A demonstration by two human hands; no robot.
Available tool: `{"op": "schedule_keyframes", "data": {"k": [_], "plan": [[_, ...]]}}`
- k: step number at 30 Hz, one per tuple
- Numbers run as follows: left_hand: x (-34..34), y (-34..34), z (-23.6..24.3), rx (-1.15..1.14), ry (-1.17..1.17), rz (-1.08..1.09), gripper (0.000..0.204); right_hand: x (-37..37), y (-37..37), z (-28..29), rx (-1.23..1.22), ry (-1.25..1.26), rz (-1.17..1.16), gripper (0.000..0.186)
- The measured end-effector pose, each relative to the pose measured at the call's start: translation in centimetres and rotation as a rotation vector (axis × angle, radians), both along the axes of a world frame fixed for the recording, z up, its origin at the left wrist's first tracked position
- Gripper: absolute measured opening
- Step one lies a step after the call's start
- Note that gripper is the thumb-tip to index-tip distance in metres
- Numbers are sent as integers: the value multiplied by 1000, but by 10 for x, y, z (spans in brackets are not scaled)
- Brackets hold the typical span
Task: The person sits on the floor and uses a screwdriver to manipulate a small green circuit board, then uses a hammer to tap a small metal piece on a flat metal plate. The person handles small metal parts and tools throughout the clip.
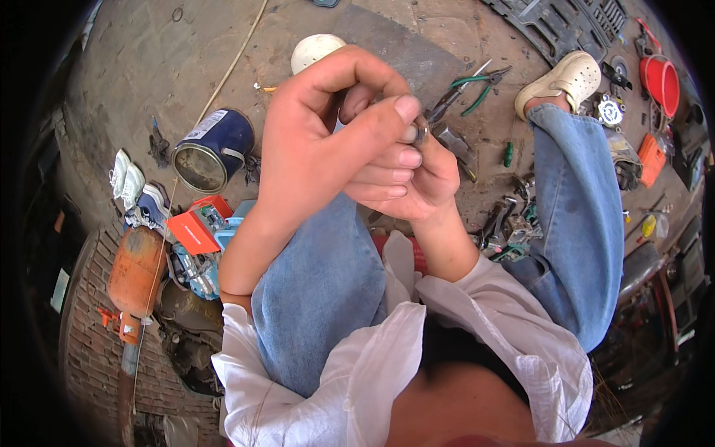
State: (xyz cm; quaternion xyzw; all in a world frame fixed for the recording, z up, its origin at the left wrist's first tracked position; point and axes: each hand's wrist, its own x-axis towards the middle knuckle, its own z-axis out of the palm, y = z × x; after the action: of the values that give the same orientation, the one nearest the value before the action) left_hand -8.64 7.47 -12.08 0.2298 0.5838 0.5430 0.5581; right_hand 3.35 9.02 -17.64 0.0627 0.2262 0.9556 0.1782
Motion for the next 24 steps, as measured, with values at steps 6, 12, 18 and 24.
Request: {"op": "schedule_keyframes", "data": {"k": [6,12,18,24], "plan": [[-3,-3,-4,49,50,-33,10,-2,-1,0,-71,40,8,37],[-3,-3,-6,60,82,-33,11,-3,-2,0,-94,52,-4,40],[-3,-3,-7,62,84,-32,12,-2,-2,-1,-118,51,-2,39],[-2,-1,-6,-40,48,-1,9,-4,-1,4,-100,-85,-22,40]]}}
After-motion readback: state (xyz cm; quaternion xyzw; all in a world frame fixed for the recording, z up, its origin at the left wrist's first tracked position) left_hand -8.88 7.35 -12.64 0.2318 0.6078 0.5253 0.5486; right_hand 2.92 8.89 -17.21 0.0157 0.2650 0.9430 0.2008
